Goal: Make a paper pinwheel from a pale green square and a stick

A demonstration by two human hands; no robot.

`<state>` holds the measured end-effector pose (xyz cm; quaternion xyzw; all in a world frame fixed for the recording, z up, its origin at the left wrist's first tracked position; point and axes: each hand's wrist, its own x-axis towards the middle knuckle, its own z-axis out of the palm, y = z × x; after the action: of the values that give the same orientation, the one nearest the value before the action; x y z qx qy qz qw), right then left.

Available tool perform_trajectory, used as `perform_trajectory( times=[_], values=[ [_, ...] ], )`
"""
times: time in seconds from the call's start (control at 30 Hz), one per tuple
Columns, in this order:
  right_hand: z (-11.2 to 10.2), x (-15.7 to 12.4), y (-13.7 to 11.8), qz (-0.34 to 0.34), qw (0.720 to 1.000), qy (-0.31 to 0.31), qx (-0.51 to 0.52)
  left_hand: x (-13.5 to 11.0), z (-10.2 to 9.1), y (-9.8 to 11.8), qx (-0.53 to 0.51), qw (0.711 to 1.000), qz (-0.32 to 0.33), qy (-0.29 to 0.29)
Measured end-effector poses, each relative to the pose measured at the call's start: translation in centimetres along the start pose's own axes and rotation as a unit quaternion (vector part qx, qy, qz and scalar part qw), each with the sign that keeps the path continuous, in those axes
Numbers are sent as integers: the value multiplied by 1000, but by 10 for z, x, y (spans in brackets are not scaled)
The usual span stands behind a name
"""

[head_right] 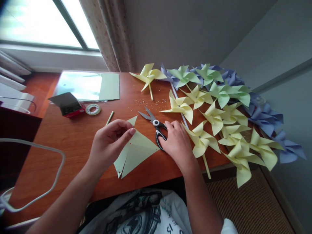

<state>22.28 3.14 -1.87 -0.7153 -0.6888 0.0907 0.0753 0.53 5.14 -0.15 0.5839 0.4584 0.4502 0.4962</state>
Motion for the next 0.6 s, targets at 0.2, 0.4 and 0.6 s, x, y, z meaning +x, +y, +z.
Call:
perform_trajectory(
  times=[0.2,0.4,0.6],
  values=[
    [-4,-4,1,-11,1000,14,14,0,0,0,-10,1000,3,3],
    [-22,-13,-27,-55,963,86,251,1,1,0,-3,1000,7,4],
    [-18,-12,-56,-81,919,89,375,1,1,-1,-9,1000,14,-12]
  ],
)
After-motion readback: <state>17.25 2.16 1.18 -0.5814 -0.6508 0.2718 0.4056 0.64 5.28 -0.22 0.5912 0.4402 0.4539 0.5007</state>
